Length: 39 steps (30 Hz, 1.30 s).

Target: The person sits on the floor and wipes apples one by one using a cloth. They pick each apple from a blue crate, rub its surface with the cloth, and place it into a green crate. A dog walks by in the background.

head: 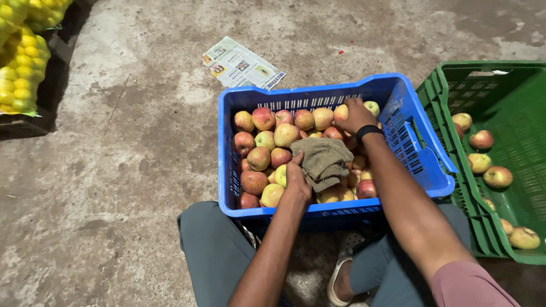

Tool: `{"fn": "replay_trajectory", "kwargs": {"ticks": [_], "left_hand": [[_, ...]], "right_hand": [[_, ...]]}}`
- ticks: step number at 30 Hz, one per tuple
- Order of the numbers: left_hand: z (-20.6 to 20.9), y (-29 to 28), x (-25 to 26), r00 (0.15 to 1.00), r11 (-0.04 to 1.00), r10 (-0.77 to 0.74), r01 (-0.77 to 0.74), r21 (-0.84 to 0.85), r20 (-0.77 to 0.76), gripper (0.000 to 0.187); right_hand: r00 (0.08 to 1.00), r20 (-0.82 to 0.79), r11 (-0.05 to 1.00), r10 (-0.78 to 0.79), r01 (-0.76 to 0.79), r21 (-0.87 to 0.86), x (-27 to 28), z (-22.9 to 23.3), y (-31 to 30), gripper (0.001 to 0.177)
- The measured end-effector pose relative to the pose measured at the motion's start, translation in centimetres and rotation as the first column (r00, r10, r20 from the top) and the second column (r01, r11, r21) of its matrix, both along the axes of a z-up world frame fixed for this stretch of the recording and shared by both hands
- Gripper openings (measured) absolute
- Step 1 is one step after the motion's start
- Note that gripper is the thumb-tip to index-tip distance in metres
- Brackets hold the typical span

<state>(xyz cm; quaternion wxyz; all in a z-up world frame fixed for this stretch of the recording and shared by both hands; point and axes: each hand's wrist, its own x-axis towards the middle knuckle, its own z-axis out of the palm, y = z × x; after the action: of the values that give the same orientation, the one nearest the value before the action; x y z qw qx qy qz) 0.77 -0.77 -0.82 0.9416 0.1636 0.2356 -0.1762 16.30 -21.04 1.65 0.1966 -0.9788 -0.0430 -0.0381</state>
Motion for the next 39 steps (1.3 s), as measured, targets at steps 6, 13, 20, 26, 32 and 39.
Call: {"fn": "replay_trajectory", "kwargs": {"ticks": [6,13,20,26,32,39], "left_hand": [[0.4,0.0,0.1,1.0,1.0,0.004,-0.004,0.017,0.002,0.05],[-0.2,0.0,0.3,0.998,0.999,-0.002,0.005,-0.04,0.063,0.048],[0.2,0.0,-0.2,0.994,0.998,-0.041,0.045,-0.038,0.099,0.047],[-0.3,0.7,-0.2,1.0,0.999,-0.016,0.017,-0.032,0.018,0.056],[-1.2,0.9,-0.4,1.0,1.0,-0.002,0.001,0.03,0.016,0.053],[-0.3,0.8,0.0,1.0,1.0,-0.007,0.008,0.028,-0.014,0.05]], "right_hand": [[0.997,0.077,0.995,-0.023,0.015,0.101,0.0,0.9,-0.7,0.066],[0.983,0.093,0.961,0.158,-0.175,0.216,-3.2,7.8,-2.4,0.067],[0.927,-0.007,0.826,0.376,-0.332,0.457,-14.3,11.3,1.9,0.056],[0.819,0.443,0.813,0.365,-0.513,0.277,-20.3,10.3,7.7,0.058],[0.796,0.358,0.769,0.488,-0.586,0.255,-19.1,10.2,6.2,0.068],[0.905,0.177,0.817,0.387,-0.425,0.389,-18.6,9.8,4.6,0.056]]}}
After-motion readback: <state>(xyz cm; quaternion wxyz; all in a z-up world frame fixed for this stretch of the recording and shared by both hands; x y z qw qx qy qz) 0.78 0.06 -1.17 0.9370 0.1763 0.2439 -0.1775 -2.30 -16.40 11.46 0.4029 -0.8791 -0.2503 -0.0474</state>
